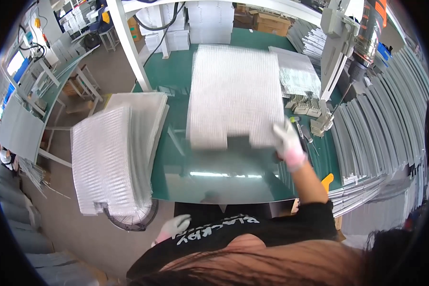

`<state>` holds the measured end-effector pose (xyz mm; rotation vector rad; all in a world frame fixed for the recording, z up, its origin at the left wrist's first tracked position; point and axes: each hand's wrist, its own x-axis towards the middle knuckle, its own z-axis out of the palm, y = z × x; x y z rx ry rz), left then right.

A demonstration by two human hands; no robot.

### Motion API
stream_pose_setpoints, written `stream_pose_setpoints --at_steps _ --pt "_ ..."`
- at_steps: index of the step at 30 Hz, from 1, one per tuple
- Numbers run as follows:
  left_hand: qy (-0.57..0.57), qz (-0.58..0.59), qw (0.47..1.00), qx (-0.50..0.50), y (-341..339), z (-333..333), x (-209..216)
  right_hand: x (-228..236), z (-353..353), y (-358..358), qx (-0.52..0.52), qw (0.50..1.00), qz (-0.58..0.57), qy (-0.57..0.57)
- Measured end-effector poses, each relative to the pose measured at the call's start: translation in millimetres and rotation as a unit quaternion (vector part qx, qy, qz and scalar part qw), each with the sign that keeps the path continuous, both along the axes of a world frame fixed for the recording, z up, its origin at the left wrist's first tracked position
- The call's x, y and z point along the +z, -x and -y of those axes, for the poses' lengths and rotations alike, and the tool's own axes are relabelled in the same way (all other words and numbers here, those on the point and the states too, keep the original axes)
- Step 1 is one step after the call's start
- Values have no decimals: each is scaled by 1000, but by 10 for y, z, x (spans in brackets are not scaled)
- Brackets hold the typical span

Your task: Assembling and inspecting industrial building components at a manufacturing workbench using a rubber mallet to secure parts.

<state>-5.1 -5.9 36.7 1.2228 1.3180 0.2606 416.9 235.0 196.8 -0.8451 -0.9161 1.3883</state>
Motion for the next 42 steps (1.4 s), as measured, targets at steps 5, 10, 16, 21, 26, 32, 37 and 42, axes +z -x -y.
stream_pose_setpoints --at_steps 5,10,16,21,26,32,37,42 --pt "-423 129 881 168 -424 -491 651 -1058 1093 -43 -23 957 262 123" --pt "-450 -196 858 149 -693 -1156 789 -765 1248 127 -53 856 509 68" --pt "-452 -223 857 108 -836 -1282 857 -802 1237 -1 -75 810 581 -21" --pt "-518 -294 797 100 -916 -1271 1034 -840 1255 77 -89 810 577 -54" --pt "-347 7 895 280 -1030 -1207 1175 -998 1225 69 -106 802 583 -80" --pt "-192 412 833 315 -882 -1344 960 -860 1172 22 -119 844 517 -78" --pt "-259 304 898 185 -827 -1367 1069 -763 1131 -18 -99 871 475 -79" --pt "-184 451 857 167 -899 -1440 1181 -789 1023 -119 -104 915 388 -38"
